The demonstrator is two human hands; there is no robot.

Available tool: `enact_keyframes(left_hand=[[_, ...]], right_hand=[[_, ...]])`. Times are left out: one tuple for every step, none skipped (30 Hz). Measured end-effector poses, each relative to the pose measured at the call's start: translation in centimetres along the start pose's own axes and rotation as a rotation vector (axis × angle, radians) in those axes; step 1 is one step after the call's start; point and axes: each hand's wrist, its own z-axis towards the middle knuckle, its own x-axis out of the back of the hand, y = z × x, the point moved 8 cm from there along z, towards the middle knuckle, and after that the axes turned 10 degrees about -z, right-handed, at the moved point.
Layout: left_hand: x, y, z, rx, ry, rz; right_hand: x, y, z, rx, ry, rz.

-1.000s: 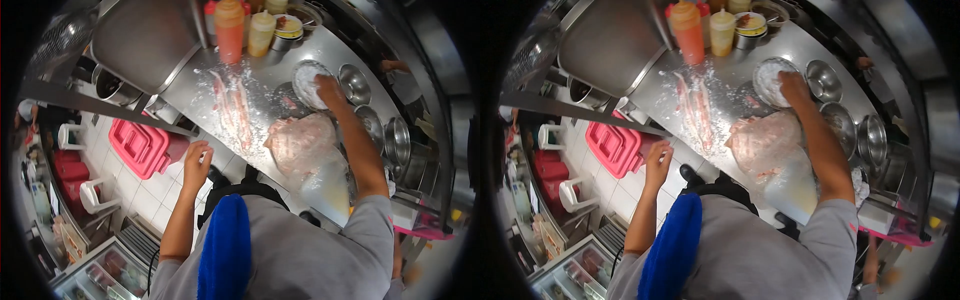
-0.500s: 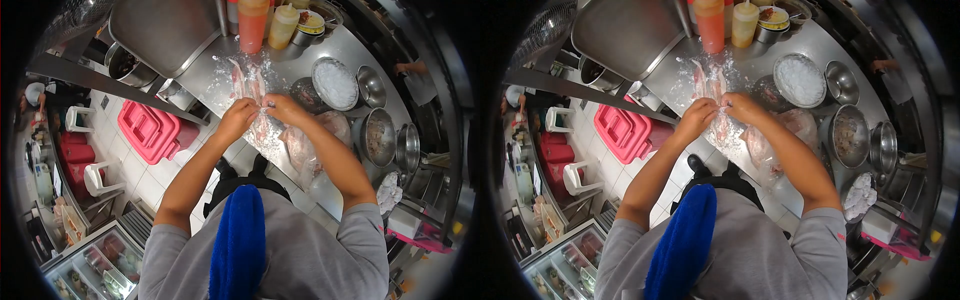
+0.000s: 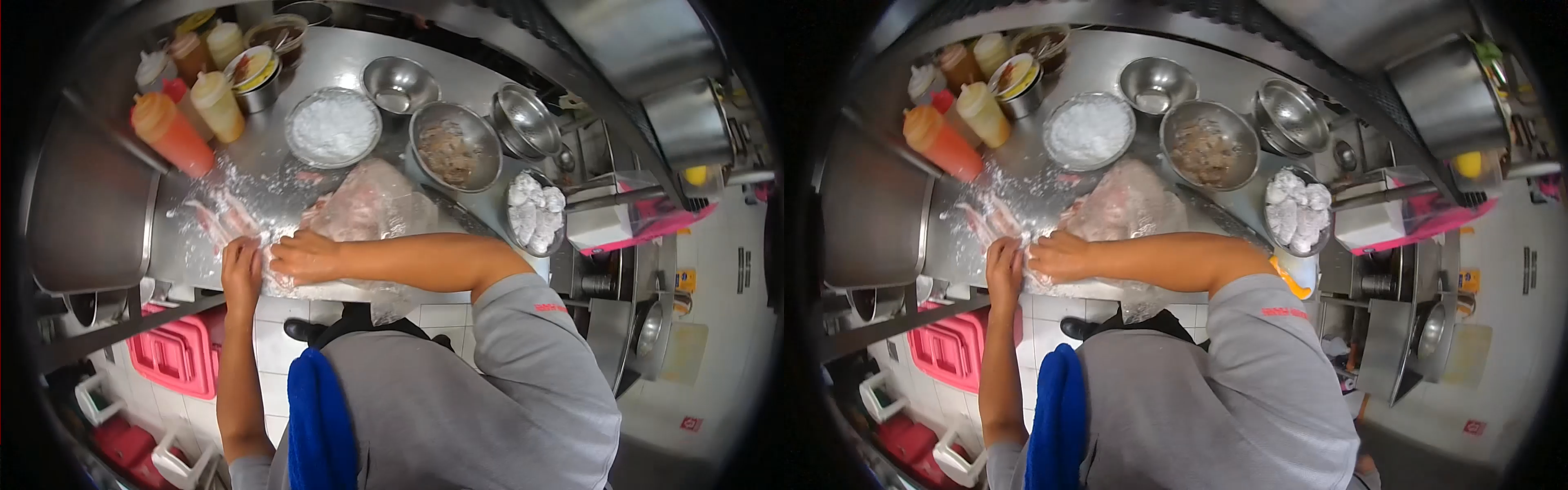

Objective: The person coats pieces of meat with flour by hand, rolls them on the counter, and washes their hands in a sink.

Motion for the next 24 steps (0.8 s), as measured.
enact_keyframes(left_hand=[[-0.3, 0.0, 0.3, -0.01, -0.004, -0.006], [-0.3, -0.3, 0.2, 0.014, -0.008, -0.014], [-0.1, -0.7, 0.0, 0.045, -0.005, -0.015], [-0.2, -0.8, -0.2, 0.021, 0.001, -0.022], [-0.3, -1.2, -0.3, 0.009, 0.009, -0.008], [-0.4, -1.6, -0.6, -0.015, 0.002, -0.014], [-0.2, -1.9, -0.8, -0.017, 0.031, -0.044], [0.0, -1.9, -0.8, -0.027, 0.05, -0.022], [0.4, -1.6, -0.4, -0.011, 0.044, -0.042], [0.8, -1.3, -0.3, -0.025, 0.094, -0.023], [1.0, -1.4, -0.2, -0.008, 0.107, -0.035], [0.9, -1.2, -0.2, 0.001, 0.108, -0.029], [1.0, -1.3, -0.2, 0.02, 0.098, -0.037], [0.9, -1.4, -0.4, 0.037, 0.085, -0.05], [0.9, -1.5, -0.4, 0.05, 0.091, -0.039], [0.9, -1.5, -0.4, 0.05, 0.094, -0.048], [0.9, -1.6, -0.4, 0.049, 0.097, -0.059], [0.9, -1.7, -0.4, 0.056, 0.101, -0.054], [1.0, -1.7, -0.5, 0.05, 0.107, -0.058], [1.0, -1.6, -0.5, 0.042, 0.114, -0.063], [1.1, -1.6, -0.4, 0.027, 0.115, -0.063], [1.1, -1.6, -0.5, 0.031, 0.116, -0.062], [1.1, -1.8, -0.5, 0.06, 0.108, -0.07], [1.0, -1.9, -0.5, 0.087, 0.1, -0.078]], right_hand=[[-0.1, 0.2, -0.2, -0.01, 0.001, -0.008], [-0.3, 0.1, -0.4, -0.014, 0.034, -0.021], [-0.7, 0.0, -0.2, -0.008, 0.068, -0.029], [-0.9, 0.0, -0.4, -0.013, 0.114, -0.058], [-0.6, -0.2, -0.5, -0.005, 0.171, -0.068], [-1.0, -0.3, -0.2, -0.022, 0.139, -0.042], [-1.4, -0.3, 0.0, -0.027, 0.105, -0.009], [-0.5, -0.7, 0.3, 0.006, 0.151, 0.019], [-0.2, -1.1, 0.7, 0.0, 0.12, 0.031], [-0.2, -0.8, 1.1, -0.013, 0.081, 0.022], [-0.3, -0.8, 1.2, 0.007, 0.095, 0.015], [-0.2, -0.8, 1.0, 0.015, 0.106, 0.002], [-0.3, -0.9, 1.1, 0.038, 0.109, 0.021], [-0.6, -0.9, 1.2, 0.04, 0.085, -0.019], [-0.9, -0.9, 1.3, 0.038, 0.061, -0.062], [-0.9, -1.0, 1.4, 0.048, 0.062, -0.053], [-1.1, -1.0, 1.5, 0.036, 0.048, -0.041], [-1.1, -0.9, 1.7, 0.024, 0.035, -0.031], [-1.1, -0.8, 1.6, 0.016, 0.024, 0.007], [-0.9, -0.8, 1.6, 0.02, 0.022, 0.012], [-0.6, -0.5, 1.7, -0.009, 0.025, 0.083], [-0.2, -0.2, 1.7, -0.04, 0.027, 0.155], [0.2, -0.1, 1.8, -0.039, 0.025, 0.157], [0.5, 0.5, 2.0, -0.078, 0.008, 0.195]])
